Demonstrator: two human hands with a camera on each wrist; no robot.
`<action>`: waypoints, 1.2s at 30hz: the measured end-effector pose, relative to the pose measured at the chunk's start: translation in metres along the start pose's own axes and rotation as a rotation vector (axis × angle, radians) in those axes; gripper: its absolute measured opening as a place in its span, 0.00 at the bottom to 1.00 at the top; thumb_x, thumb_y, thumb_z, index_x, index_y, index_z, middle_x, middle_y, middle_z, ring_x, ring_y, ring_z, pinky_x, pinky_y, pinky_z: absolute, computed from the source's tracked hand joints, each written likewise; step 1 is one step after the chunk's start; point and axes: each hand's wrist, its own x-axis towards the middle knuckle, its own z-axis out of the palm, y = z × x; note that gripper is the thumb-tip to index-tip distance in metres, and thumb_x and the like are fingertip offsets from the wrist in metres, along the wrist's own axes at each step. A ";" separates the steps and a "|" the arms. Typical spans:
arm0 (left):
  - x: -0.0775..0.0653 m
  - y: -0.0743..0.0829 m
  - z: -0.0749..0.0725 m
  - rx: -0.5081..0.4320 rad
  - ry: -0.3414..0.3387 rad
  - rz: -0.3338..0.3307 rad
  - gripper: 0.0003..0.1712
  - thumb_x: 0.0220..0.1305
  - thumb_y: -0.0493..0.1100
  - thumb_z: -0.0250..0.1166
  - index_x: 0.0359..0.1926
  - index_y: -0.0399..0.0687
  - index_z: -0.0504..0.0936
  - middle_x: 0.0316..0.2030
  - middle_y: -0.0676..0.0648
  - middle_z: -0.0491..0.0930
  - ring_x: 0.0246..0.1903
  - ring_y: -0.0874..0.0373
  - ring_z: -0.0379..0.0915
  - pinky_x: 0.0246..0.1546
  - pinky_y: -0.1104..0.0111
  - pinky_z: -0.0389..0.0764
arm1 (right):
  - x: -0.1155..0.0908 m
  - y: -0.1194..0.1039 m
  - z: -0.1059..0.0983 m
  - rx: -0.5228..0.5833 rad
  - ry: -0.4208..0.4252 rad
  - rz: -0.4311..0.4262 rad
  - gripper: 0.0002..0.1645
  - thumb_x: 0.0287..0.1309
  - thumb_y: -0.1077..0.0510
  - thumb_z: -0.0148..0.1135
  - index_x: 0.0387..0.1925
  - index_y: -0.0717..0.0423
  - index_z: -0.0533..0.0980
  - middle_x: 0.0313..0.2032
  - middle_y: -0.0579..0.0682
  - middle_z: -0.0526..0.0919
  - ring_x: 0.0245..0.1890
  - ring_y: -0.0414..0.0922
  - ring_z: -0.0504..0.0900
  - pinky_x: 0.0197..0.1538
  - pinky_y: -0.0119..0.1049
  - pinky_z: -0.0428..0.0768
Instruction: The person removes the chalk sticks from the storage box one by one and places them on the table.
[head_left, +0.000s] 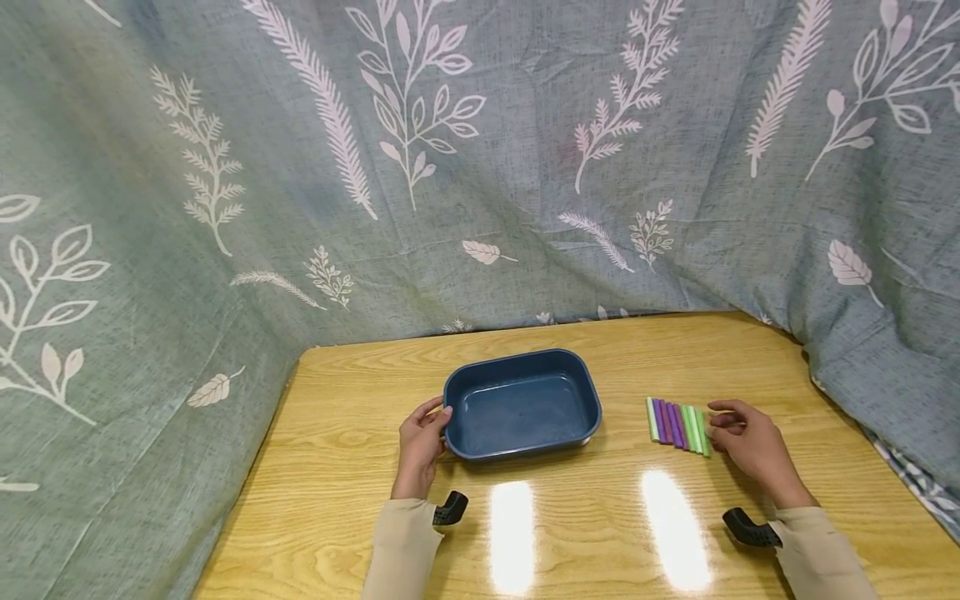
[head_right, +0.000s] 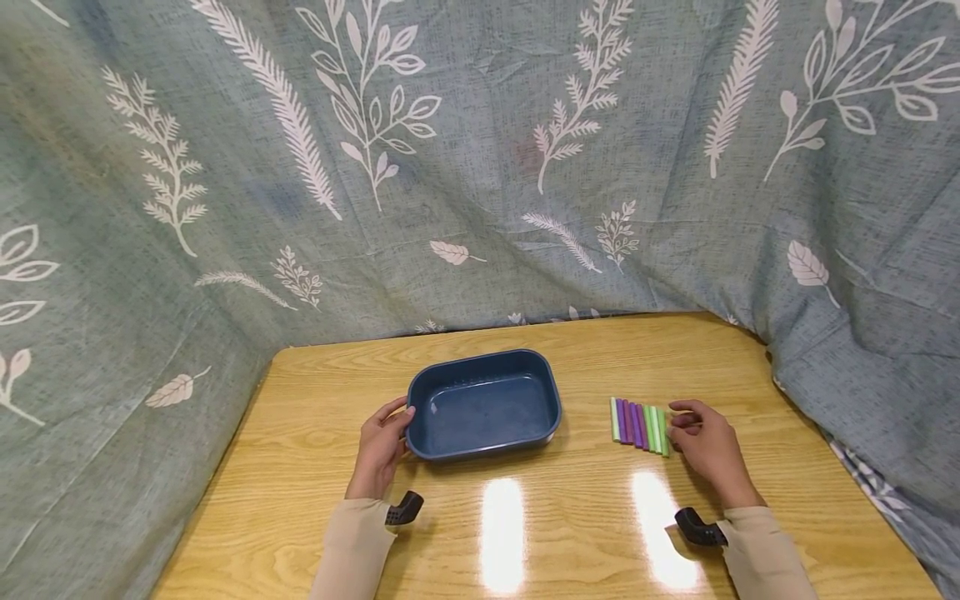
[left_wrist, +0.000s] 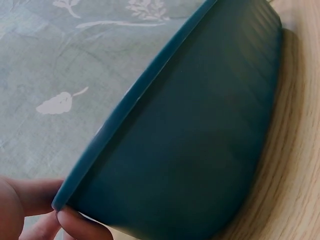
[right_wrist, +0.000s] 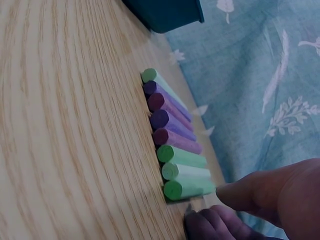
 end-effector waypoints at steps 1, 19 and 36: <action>0.000 0.000 0.000 0.000 -0.001 0.001 0.21 0.75 0.37 0.67 0.65 0.35 0.80 0.38 0.48 0.78 0.27 0.61 0.77 0.23 0.74 0.74 | 0.000 0.001 0.000 0.001 0.001 -0.004 0.24 0.70 0.70 0.62 0.63 0.79 0.71 0.48 0.75 0.81 0.32 0.36 0.83 0.32 0.32 0.84; -0.002 0.002 -0.011 0.000 -0.057 0.015 0.23 0.77 0.39 0.65 0.67 0.34 0.77 0.41 0.46 0.81 0.32 0.60 0.78 0.25 0.73 0.75 | -0.001 0.014 -0.006 -0.109 0.063 -0.133 0.20 0.72 0.67 0.63 0.61 0.75 0.75 0.45 0.68 0.84 0.31 0.33 0.79 0.30 0.33 0.78; 0.003 -0.005 -0.017 0.005 -0.078 0.049 0.22 0.80 0.43 0.61 0.66 0.32 0.78 0.39 0.49 0.80 0.31 0.62 0.77 0.28 0.73 0.78 | 0.002 0.021 -0.019 -0.185 0.183 -0.244 0.18 0.70 0.66 0.65 0.57 0.72 0.78 0.41 0.64 0.85 0.35 0.38 0.81 0.33 0.26 0.76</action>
